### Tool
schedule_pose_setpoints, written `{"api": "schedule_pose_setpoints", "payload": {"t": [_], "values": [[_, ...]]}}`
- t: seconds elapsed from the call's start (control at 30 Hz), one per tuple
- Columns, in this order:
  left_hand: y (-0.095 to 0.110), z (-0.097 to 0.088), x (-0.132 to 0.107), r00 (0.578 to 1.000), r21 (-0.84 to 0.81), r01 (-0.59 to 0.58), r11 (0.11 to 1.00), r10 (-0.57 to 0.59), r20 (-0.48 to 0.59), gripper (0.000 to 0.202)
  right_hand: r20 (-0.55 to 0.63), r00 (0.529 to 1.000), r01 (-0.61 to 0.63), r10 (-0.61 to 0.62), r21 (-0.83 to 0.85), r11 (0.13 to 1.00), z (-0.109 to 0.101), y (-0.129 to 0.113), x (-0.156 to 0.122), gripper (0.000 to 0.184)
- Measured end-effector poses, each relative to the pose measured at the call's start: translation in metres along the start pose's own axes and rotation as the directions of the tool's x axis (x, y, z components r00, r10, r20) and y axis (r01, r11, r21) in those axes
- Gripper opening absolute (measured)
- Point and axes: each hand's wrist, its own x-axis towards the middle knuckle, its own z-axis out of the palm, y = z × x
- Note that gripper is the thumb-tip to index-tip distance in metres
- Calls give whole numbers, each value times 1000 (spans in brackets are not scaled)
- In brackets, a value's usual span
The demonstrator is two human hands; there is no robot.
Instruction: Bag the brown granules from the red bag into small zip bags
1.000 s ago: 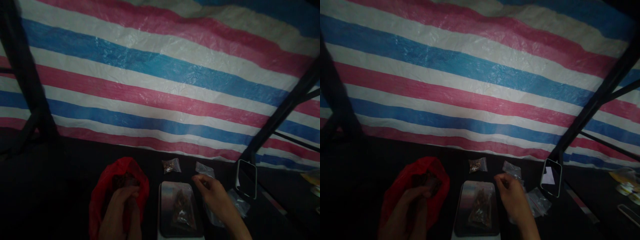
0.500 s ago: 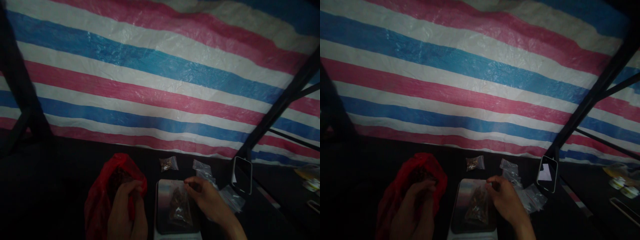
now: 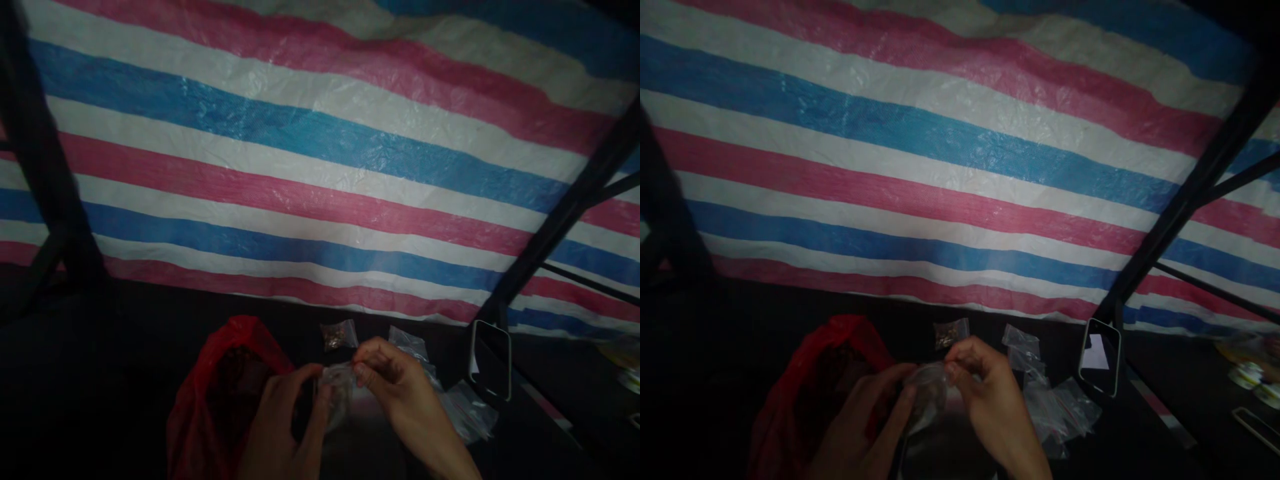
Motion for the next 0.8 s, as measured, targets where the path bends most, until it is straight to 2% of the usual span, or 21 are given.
{"api": "schedule_pose_setpoints", "payload": {"t": [0.07,0.13,0.23,0.3,0.4,0.57,0.8], "values": [[-2,-1,6,997,-51,67,996,-64,48,43,-3,1000,23,-22,93,995,15,-2,6,22],[-6,-5,12,993,-104,119,987,-118,12,47,-13,999,31,-29,144,989,29,-3,10,28],[-11,-13,18,989,-130,137,982,-144,-45,49,-61,996,75,-70,94,993,45,-4,14,27],[-13,-17,20,990,-129,123,984,-130,-46,46,-87,991,105,-101,33,994,51,-4,14,26],[-16,-22,18,993,-132,103,986,-110,-44,43,-95,989,111,-109,15,994,58,-3,15,30],[-24,-26,18,994,-102,83,991,-89,-58,48,-85,991,114,-107,84,990,66,-2,17,35],[-25,-31,18,996,-92,74,993,-79,-49,44,-104,986,142,-131,104,984,71,-4,20,29]]}}
